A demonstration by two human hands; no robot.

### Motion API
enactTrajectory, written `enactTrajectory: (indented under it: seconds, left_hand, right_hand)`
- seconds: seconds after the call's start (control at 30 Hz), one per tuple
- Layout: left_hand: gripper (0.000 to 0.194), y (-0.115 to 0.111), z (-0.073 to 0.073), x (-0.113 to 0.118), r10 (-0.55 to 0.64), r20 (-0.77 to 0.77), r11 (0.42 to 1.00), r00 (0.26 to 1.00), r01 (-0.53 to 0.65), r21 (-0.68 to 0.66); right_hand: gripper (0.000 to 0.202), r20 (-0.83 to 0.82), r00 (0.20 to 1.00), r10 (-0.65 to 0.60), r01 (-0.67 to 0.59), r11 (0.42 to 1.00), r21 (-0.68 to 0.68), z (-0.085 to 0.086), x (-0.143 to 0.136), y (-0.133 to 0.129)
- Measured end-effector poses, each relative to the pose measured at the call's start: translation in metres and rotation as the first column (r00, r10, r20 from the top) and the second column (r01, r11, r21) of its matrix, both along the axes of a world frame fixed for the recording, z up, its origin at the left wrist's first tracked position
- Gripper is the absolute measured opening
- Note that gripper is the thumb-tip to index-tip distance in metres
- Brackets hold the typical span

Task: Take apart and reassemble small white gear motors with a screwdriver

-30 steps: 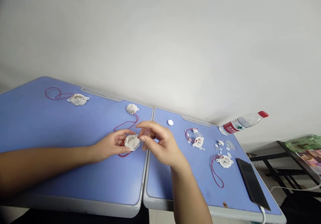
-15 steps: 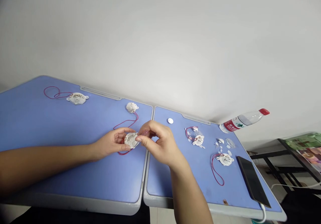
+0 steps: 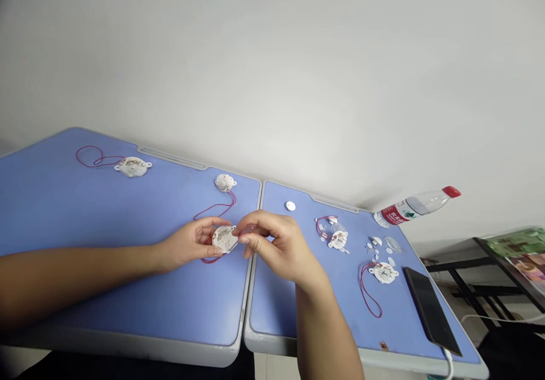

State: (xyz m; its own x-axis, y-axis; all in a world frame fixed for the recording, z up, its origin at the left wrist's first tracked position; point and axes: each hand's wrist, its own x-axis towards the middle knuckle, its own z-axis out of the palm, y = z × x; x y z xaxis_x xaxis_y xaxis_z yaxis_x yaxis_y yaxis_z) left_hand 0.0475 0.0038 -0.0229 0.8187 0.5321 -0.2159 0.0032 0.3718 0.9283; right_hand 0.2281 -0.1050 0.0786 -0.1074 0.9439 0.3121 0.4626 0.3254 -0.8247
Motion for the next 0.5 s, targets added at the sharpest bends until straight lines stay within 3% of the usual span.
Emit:
enactTrajectory:
  seconds: [0.3, 0.5]
  left_hand:
    - [0.064, -0.0007, -0.0005, -0.0024, 0.002, 0.010, 1.000, 1.000, -0.002, -0.004]
    - [0.064, -0.0012, -0.0005, -0.0029, -0.002, 0.010, 1.000, 1.000, 0.002, 0.005]
  right_hand:
    - [0.010, 0.038, 0.997, -0.073, 0.071, 0.995, 0.065, -0.0023, -0.0071, 0.0019]
    - [0.011, -0.014, 1.000, -0.016, 0.017, 1.000, 0.016, -0.0001, -0.0051, 0.0022]
